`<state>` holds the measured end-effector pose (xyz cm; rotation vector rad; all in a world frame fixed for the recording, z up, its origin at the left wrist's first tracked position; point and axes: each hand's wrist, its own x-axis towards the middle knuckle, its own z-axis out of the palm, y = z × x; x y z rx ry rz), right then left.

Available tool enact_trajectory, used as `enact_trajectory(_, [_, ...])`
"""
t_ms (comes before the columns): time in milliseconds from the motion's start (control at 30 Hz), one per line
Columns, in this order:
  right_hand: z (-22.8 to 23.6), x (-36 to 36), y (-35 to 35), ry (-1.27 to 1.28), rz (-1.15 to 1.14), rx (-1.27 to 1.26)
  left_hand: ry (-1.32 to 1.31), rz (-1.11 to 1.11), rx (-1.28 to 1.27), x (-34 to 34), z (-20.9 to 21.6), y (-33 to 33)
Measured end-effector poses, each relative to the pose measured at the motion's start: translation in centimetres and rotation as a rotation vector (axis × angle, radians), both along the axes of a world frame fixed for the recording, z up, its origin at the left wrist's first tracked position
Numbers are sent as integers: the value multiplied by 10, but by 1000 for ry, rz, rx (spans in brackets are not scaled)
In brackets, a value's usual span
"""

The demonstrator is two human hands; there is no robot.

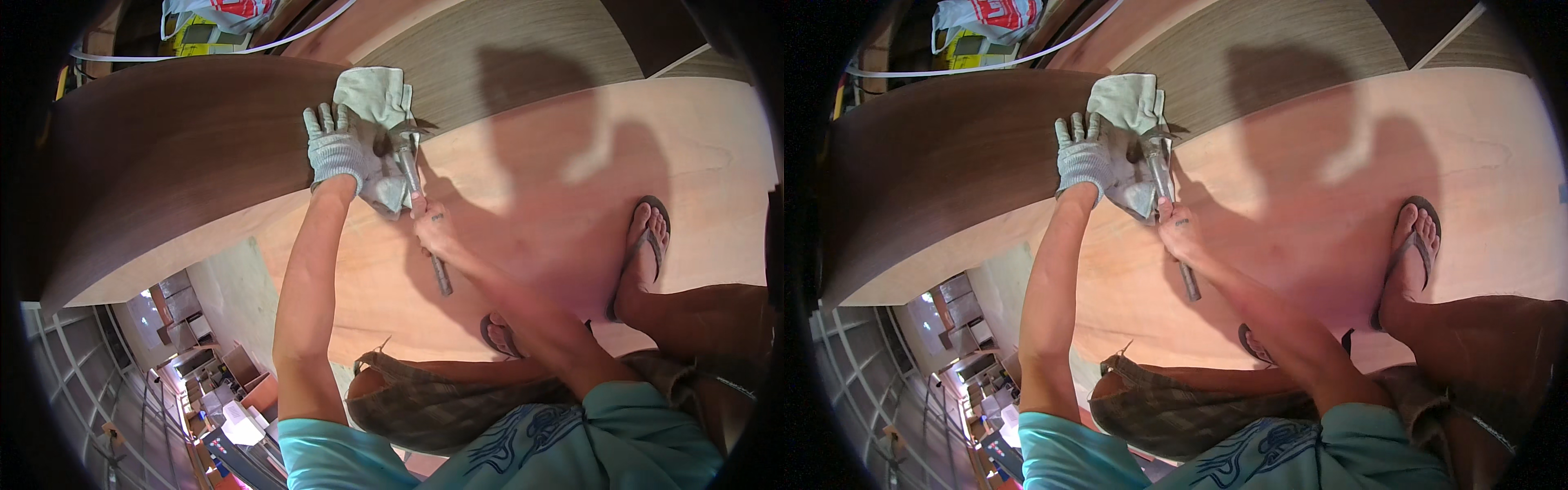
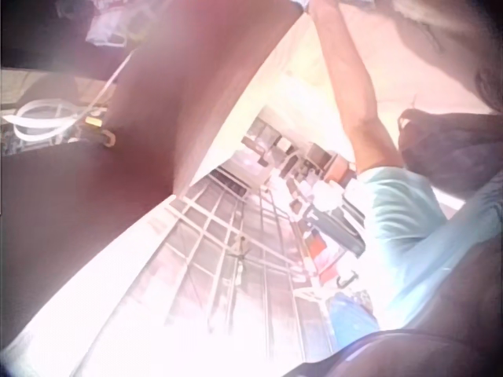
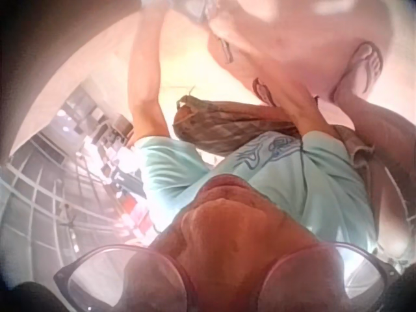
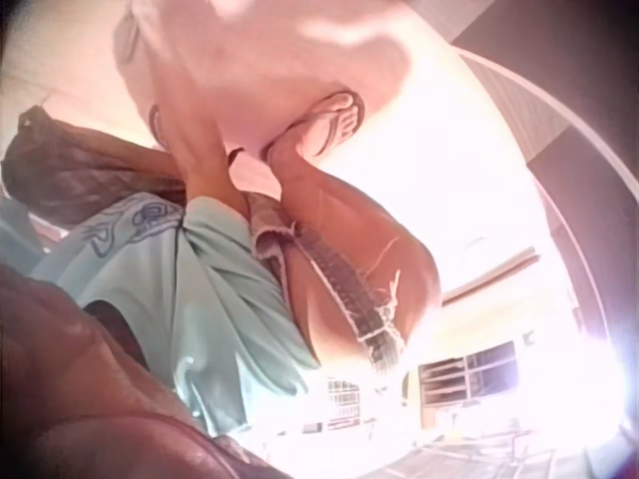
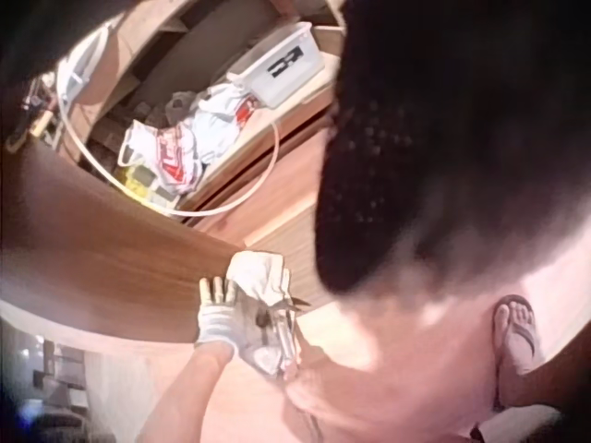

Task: The person attaches a wooden panel to a cabinet frame using a bar clamp to hold it in place and then secures it with a power drill and screws, while occasionally using a cloth and hammer to adjust positioning.

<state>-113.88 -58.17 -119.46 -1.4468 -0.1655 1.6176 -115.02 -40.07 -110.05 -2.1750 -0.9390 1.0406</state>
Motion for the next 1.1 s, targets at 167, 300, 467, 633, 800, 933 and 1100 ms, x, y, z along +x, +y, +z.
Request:
enact_trajectory(167, [-5, 13, 6, 100, -59, -24, 43, -92, 80, -19, -2, 13])
enact_trajectory(300, [-15, 9, 8, 281, -310, 20, 33, -71, 51, -8, -5, 6])
enact_trajectory(467, [1, 7, 21, 20, 50, 1, 9, -40, 1, -5, 2, 7])
enact_trajectory(633, [4, 24, 21, 175, -5, -22, -38, -4, 1, 12, -6, -3])
enact_trajectory(800, [35, 22, 5, 274, -18, 27, 74, -4, 63, -16, 18, 8])
enact_trajectory(933, [59, 11, -8, 221, -78, 71, 22, -58, 136, -29, 81, 6])
enact_trajectory(1100, [76, 3, -20, 341, -116, 238, 96, -43, 167, -19, 169, -24])
